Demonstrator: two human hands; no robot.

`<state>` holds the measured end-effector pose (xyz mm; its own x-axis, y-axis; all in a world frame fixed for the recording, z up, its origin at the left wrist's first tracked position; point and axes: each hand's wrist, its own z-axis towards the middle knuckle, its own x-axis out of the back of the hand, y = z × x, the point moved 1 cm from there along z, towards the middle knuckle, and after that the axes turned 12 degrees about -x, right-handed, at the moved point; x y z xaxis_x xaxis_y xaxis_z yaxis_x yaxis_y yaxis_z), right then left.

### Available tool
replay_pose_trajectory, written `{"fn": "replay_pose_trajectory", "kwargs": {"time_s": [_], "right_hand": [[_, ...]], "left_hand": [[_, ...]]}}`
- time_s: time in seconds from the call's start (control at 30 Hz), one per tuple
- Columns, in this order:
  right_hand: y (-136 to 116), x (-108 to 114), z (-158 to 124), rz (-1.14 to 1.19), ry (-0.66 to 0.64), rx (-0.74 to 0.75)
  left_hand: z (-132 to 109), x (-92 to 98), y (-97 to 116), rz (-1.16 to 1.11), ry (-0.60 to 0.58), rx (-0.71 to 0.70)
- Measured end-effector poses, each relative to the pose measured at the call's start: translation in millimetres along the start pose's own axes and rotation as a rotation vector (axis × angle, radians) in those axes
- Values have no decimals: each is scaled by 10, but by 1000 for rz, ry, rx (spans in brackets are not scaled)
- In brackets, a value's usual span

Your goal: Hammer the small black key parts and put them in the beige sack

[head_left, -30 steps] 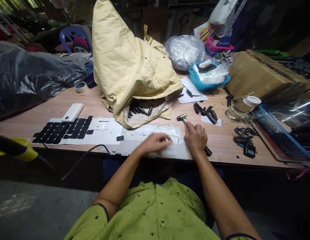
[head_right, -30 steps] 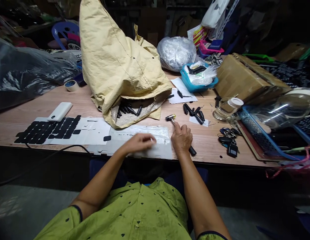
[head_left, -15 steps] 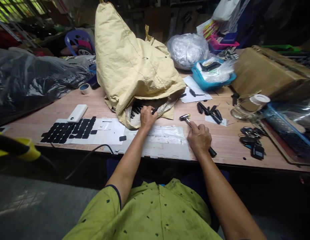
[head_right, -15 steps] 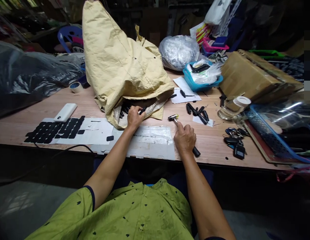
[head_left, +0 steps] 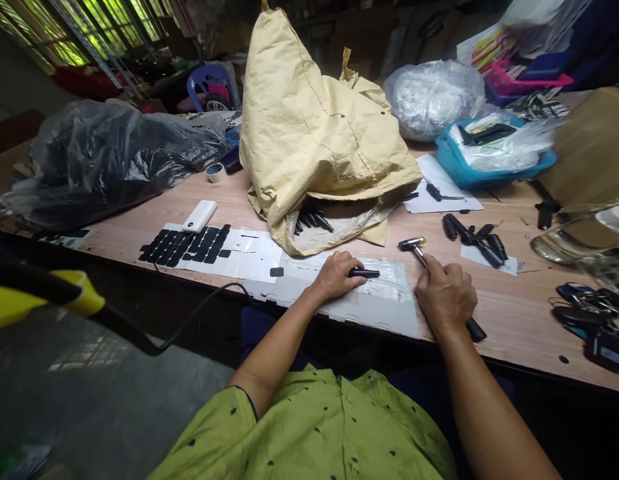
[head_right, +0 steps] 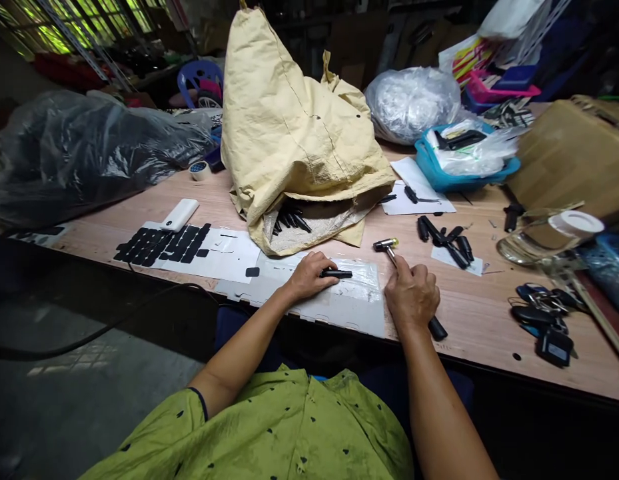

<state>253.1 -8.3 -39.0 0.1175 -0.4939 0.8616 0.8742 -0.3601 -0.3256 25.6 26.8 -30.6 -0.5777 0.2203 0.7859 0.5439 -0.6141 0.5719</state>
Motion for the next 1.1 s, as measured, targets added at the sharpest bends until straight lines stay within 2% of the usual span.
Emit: {"fn": "replay_pose_trajectory", "kwargs": {"time_s": [0.13,0.27,0.43,0.53,0.67,0.8,1.1], "right_hand": [[44,-16,32,29,2,-2],[99,15,76,84,-63,-24],[92,206,-31,273,-129,-155],[23,351,-192,447,-194,-169],[-103,488,-423,604,-299,-135],[-215,528,-608,667,-375,-70],[-374,471,-754,627,-376,106]], "left_hand": [[22,-12,-23,-37,30,23],[60,-11,-18,-61,14,35],[89,-13,-4,-71,-6,59],[74,0,4,-81,1,66],[49,42,3,-90,18,87],[47,65,-9,-100,26,102],[78,73,6,-87,12,149]]}}
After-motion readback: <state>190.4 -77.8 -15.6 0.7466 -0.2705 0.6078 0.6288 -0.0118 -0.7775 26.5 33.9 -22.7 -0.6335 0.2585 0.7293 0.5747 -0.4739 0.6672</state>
